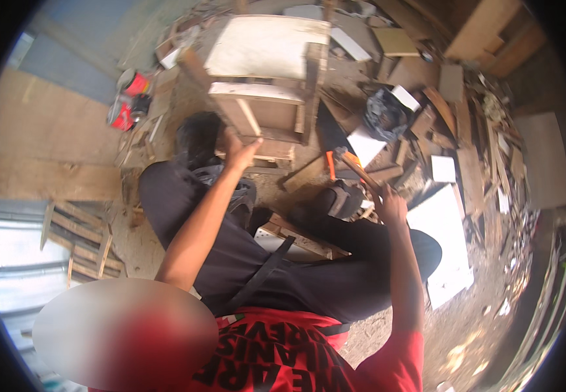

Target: The person sits on the floor and uses a hammer to drive nails into a wooden stool, then uses a hand saw to cut a wooden plank. The person adjusts the stool and continues hammering and sawing to modify the structure.

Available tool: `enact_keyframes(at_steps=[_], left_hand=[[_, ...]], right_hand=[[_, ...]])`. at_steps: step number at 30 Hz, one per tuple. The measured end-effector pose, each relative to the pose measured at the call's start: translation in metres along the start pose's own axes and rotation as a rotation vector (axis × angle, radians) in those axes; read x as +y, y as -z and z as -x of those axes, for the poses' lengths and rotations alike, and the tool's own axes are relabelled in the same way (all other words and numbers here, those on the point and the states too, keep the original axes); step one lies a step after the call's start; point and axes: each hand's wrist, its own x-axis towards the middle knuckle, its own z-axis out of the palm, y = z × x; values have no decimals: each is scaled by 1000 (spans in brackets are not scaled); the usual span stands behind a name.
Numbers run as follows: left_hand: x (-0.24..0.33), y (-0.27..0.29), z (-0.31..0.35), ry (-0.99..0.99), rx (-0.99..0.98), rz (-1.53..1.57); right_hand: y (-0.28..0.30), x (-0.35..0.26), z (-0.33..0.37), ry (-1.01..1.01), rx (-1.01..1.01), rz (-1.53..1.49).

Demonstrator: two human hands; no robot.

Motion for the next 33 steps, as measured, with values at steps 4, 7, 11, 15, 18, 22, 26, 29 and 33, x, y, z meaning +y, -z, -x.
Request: enact_keyframes(at_steps=[4,7,11,15,18,22,26,29,33], left_hand=[[60,10,12,110,-224,385],[78,20,30,257,-486,205],[96,-13,31,-678,-201,-250],[80,-34,12,-815,-91,-423],[61,-47,4,-802,-193,-554],[47,-62,-1,-812,-298,-621],[45,-63,0,-823,-265,-610],[40,-64,0,-808,-253,-597],[41,-64,2,-803,-263,-595]], right_hand=[[-31,37,-5,-136,-93,75],[-43,42,-6,-151,-42,86],[-73,64,1,-192,57,269],[-64,52,3,-306,-128,194],[-64,45,4,-355,-173,75],[-67,42,-1,-340,-148,-141],[-63,38,-35,-325,23,-478],[-73,48,-81,-348,227,-621],[-75,62,-155,-422,335,-650]])
